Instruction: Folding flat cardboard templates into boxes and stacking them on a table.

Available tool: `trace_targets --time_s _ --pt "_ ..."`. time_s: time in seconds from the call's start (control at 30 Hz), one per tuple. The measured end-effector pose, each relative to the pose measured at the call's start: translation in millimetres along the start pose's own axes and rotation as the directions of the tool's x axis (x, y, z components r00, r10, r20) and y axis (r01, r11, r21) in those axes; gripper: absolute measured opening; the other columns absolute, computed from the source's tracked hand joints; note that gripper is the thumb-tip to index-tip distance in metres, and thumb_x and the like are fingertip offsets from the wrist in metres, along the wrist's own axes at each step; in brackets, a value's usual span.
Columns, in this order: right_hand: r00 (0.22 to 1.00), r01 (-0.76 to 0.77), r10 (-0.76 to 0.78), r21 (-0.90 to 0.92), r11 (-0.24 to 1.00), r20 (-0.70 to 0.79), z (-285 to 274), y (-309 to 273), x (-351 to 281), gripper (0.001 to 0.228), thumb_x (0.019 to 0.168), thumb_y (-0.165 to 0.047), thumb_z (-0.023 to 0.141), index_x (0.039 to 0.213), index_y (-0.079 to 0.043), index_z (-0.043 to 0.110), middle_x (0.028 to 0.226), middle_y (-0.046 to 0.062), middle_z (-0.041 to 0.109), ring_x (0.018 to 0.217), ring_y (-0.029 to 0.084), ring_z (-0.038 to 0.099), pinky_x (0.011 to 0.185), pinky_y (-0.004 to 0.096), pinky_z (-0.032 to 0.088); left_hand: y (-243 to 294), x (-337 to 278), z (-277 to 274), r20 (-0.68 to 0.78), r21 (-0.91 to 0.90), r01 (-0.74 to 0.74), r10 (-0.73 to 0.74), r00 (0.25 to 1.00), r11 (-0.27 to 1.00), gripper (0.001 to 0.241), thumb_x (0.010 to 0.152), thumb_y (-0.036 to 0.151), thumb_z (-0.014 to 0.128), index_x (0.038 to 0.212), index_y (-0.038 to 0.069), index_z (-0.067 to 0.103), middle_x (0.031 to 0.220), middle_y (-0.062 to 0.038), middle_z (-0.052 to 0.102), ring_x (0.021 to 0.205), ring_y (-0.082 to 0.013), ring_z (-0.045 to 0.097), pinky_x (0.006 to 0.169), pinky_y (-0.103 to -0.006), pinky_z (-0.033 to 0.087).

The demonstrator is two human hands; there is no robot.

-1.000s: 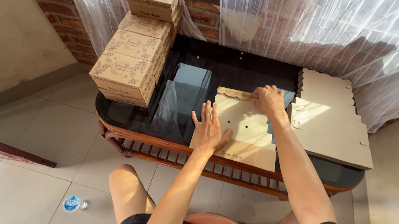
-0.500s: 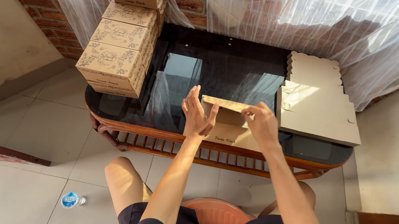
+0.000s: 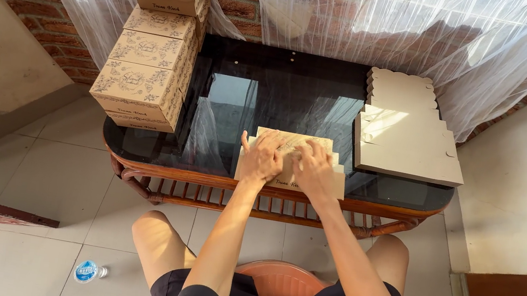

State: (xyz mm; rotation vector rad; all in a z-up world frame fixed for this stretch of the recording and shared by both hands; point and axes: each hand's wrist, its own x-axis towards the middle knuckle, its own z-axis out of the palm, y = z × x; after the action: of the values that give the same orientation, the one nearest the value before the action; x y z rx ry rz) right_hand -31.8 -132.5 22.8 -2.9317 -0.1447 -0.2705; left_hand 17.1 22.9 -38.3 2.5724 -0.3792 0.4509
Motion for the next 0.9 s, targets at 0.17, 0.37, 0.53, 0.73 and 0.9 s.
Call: trace_targets --time_s 0.17,0.37,0.53,0.73,0.9 --pt "0.978 -0.025 0.023 0.006 1.0 0.208 -0.2 -33.1 10.3 0.054 0.108 -0.04 0.036 0.158 -0.021 0.034 0.169 0.003 0.027 0.154 0.018 0.027 0.124 0.047 0.025 9.4 -0.1 -20.8 0.072 0.005 0.012 -0.013 0.997 1.0 0.037 0.089 0.016 0.049 0.118 0.031 0.065 0.141 0.007 0.058 0.138 -0.0118 0.049 0.118 -0.0669 0.019" --pt "0.982 -0.04 0.064 -0.134 0.99 0.18 5.6 2.9 -4.7 0.065 0.108 -0.056 0.024 0.163 -0.023 0.023 0.171 -0.001 0.018 0.156 0.017 0.019 0.125 0.051 0.011 18.0 1.1 -39.0 0.118 -0.033 0.006 -0.002 0.993 0.999 0.03 0.093 0.015 0.046 0.117 0.021 0.063 0.141 -0.004 0.056 0.138 -0.0212 0.048 0.116 -0.0695 0.017" --pt "0.958 -0.169 0.181 -0.074 0.983 0.22 -6.5 52.9 -10.8 0.07 0.107 -0.061 0.019 0.165 -0.022 0.018 0.172 -0.001 0.016 0.158 0.015 0.014 0.126 0.054 0.008 19.5 0.2 -30.4 0.122 0.002 -0.014 0.014 0.992 1.0 0.03 0.093 0.014 0.045 0.119 0.019 0.059 0.141 -0.006 0.053 0.14 -0.023 0.046 0.115 -0.0705 0.017" --pt "0.952 -0.19 0.196 -0.05 0.981 0.234 -11.6 47.6 -13.1 0.071 0.107 -0.062 0.018 0.165 -0.021 0.016 0.172 -0.001 0.014 0.158 0.015 0.012 0.126 0.053 0.007 43.8 6.5 -25.0 0.254 0.267 -0.096 0.026 0.967 0.959 0.045 0.091 0.012 0.043 0.135 0.014 0.051 0.155 -0.012 0.045 0.146 -0.0242 0.041 0.117 -0.0716 0.007" --pt "0.951 -0.206 0.212 -0.051 0.977 0.224 -16.0 45.0 -14.5 0.07 0.106 -0.063 0.02 0.164 -0.023 0.02 0.171 -0.003 0.018 0.157 0.013 0.014 0.127 0.05 0.007 72.2 1.8 -47.1 0.539 0.097 -0.197 0.115 0.834 0.976 0.065 0.106 0.048 0.017 0.16 0.014 0.028 0.17 -0.011 0.019 0.157 -0.026 0.019 0.123 -0.0625 0.01"
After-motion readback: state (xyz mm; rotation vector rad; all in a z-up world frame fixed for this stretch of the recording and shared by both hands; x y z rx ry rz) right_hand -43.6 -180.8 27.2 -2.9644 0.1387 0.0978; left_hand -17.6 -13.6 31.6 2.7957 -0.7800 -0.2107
